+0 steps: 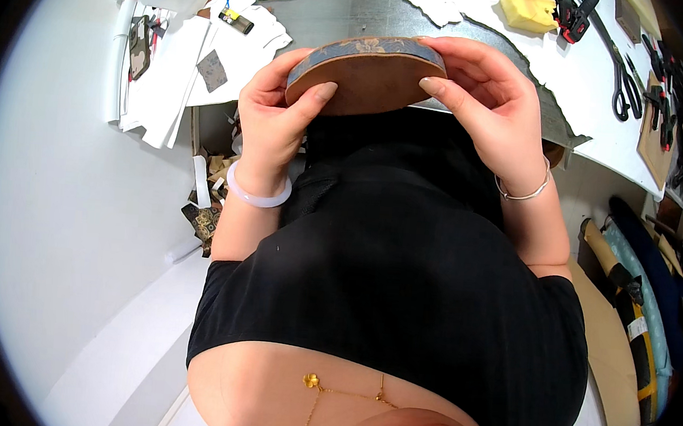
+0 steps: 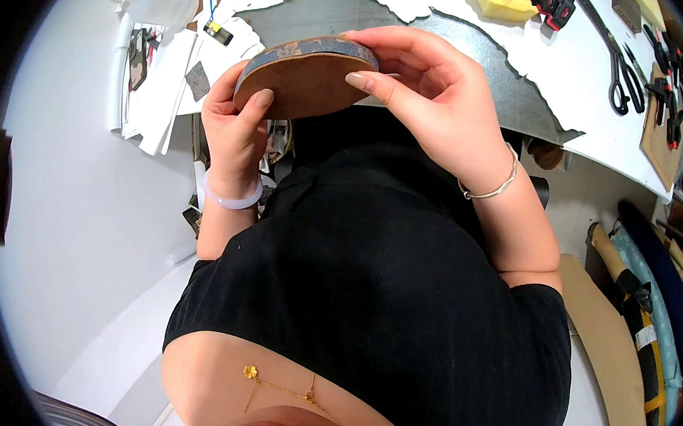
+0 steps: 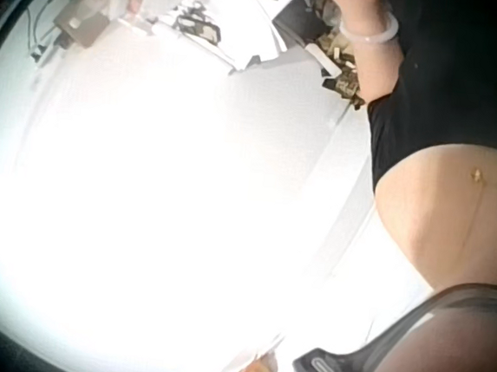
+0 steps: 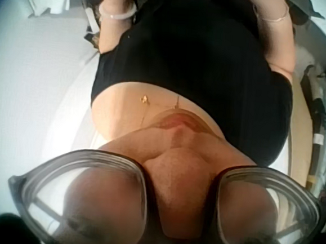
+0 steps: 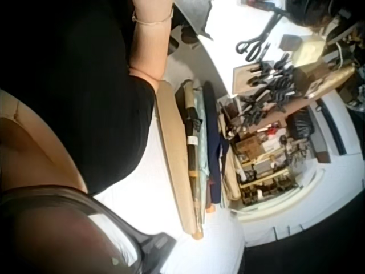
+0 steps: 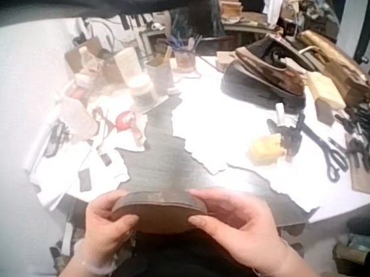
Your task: The person holds two circular craft pieces, one with a patterned exterior and one plain brown, and presses them together. They separate the pieces, apply a white adhesive to the interior of the patterned piece with a brush, then rejoin the two pieces and press the edges to secure the bond.
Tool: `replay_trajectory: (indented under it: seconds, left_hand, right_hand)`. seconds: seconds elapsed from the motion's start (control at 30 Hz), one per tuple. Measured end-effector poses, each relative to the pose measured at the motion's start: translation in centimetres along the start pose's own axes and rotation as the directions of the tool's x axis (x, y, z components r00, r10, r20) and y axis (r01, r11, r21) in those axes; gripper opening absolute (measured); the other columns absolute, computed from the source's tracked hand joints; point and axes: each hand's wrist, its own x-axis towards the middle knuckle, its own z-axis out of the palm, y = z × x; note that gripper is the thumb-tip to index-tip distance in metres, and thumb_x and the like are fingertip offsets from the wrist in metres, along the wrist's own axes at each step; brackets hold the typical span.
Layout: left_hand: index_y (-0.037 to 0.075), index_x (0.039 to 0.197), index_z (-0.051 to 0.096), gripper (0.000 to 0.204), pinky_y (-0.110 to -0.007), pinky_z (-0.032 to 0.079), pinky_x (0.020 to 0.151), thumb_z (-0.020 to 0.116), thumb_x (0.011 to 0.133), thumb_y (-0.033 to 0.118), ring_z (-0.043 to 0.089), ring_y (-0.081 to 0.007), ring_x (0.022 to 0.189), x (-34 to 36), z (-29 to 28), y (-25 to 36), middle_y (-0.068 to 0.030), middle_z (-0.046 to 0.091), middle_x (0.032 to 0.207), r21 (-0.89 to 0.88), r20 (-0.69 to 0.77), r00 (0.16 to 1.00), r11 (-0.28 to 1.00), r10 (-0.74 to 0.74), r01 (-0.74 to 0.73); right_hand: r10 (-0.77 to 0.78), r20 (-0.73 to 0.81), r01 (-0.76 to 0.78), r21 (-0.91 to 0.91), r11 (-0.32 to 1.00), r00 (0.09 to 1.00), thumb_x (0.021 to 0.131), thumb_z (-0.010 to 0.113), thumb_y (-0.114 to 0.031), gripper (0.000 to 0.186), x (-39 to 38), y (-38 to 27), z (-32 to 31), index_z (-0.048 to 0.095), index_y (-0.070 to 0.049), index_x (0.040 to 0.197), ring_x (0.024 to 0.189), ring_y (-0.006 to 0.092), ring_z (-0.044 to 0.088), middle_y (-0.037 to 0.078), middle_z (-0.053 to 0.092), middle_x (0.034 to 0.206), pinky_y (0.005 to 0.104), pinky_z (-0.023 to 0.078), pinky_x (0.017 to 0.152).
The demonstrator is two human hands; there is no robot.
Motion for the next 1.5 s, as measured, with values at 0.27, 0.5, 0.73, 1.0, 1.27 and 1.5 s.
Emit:
replay_trajectory:
  seconds: [0.27,0.5,0.73,1.0,1.27,1.5]
  left_hand:
    - [-0.006,0.129,0.061,0.044,-0.031,0.055,0.094,0.074,0.086,-0.005,0.069,-0.0166,0.102,-1.7,0.9,1.0,-0.0128,0.072,0.115,-0.120,-0.101,0.982,0.982,-0.159,0.146]
    - [-0.007,0.130,0.060,0.044,-0.033,0.055,0.096,0.073,0.089,-0.004,0.070,-0.0190,0.104,-2.2,1.7,1.9,-0.0147,0.072,0.116,-0.212,-0.132,0.956,0.949,-0.263,0.232]
    - [-0.007,0.128,0.062,0.042,-0.031,0.056,0.094,0.073,0.088,-0.004,0.070,-0.0184,0.103,-2.0,1.9,2.1,-0.0141,0.072,0.115,-0.093,-0.185,0.951,0.968,-0.247,0.233]
    - [-0.008,0.115,0.067,0.037,-0.031,0.057,0.090,0.076,0.079,-0.011,0.072,-0.0233,0.103,-2.4,0.8,2.4,-0.0197,0.073,0.112,0.315,0.169,0.957,0.908,0.234,-0.278]
    - [-0.009,0.112,0.065,0.040,-0.040,0.059,0.090,0.067,0.074,-0.019,0.072,-0.0398,0.105,-1.8,0.5,2.3,-0.0265,0.072,0.110,0.249,0.322,0.876,0.861,0.359,-0.444]
    - [-0.008,0.112,0.065,0.036,-0.040,0.060,0.088,0.070,0.078,-0.018,0.072,-0.0388,0.106,-1.9,0.5,2.4,-0.0254,0.072,0.109,0.230,0.268,0.911,0.897,0.314,-0.377]
  right_hand:
    - [0.122,-0.068,-0.122,0.006,0.993,0.990,0.092,0.075,-0.007,0.025,-0.2,-1.4,0.8,0.070,0.002,0.114,0.096,0.0133,0.069,0.009,0.074,0.104,0.0273,0.056,0.087]
    - [0.264,-0.072,-0.260,0.059,0.964,0.962,0.091,0.077,-0.014,0.024,0.0,-1.4,0.4,0.072,0.001,0.110,0.089,0.0122,0.070,0.007,0.075,0.099,0.0266,0.058,0.077]
    - [0.243,-0.050,-0.239,0.069,0.968,0.969,0.093,0.074,-0.011,0.025,0.3,0.1,0.3,0.071,0.000,0.115,0.095,0.0137,0.071,0.006,0.074,0.103,0.0287,0.059,0.084]
    - [-0.099,0.258,0.166,-0.255,0.953,0.961,0.088,0.071,0.004,0.028,0.3,-1.4,-0.9,0.068,0.003,0.116,0.108,0.0226,0.068,0.013,0.071,0.115,0.0337,0.053,0.097]
    - [-0.253,0.325,0.372,-0.381,0.846,0.911,0.080,0.075,0.003,0.027,0.5,-2.7,-1.0,0.071,0.005,0.107,0.095,0.0268,0.072,0.018,0.075,0.104,0.0337,0.056,0.084]
    - [-0.285,0.334,0.405,-0.381,0.831,0.899,0.079,0.077,0.001,0.030,0.8,-2.6,-0.9,0.070,0.006,0.109,0.093,0.0263,0.072,0.018,0.074,0.104,0.0334,0.057,0.082]
